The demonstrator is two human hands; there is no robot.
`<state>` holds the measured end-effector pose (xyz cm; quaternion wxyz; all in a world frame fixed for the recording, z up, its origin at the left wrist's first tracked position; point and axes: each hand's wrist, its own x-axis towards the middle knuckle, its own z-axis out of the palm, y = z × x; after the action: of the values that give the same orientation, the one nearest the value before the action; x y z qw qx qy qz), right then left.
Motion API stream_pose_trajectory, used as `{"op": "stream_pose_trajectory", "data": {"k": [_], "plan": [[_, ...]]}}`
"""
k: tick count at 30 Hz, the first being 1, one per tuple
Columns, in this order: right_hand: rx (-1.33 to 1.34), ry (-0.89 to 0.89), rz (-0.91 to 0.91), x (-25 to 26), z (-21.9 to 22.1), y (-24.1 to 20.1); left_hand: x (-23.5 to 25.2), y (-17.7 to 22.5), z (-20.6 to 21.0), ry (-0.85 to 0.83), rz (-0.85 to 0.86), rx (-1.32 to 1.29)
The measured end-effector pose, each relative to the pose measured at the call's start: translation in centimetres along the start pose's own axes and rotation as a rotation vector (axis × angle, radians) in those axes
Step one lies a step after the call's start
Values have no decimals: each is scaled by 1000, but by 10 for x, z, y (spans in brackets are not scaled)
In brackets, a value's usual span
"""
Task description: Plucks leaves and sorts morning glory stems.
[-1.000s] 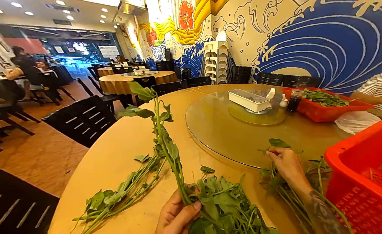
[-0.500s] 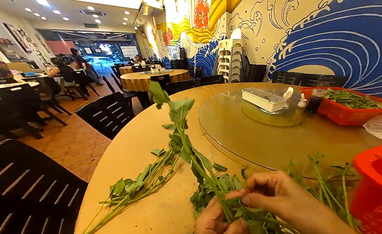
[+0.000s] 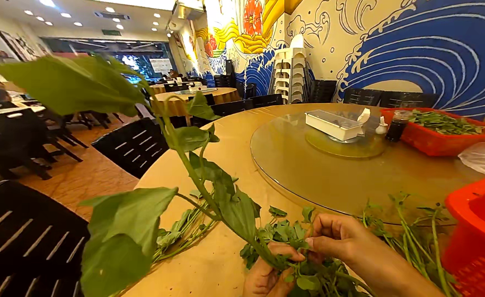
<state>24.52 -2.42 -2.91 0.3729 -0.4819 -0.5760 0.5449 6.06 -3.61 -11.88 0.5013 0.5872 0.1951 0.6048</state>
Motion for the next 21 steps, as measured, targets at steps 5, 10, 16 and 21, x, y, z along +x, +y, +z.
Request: {"op": "stream_pose_trajectory", "data": {"k": [5,10,16,21], "plan": [[152,8,70,3,-2,-2,0,2,-1,-17,0,-48],[-33,200,-81,-3,-9,-5,6,19,0,126,-166,-35],[-367,107,-282,-22,-30,-8,23,36,-31,366,-259,168],[-630,-427,-250,-13,-17,-3,30,39,-44,459,-253,106]]}}
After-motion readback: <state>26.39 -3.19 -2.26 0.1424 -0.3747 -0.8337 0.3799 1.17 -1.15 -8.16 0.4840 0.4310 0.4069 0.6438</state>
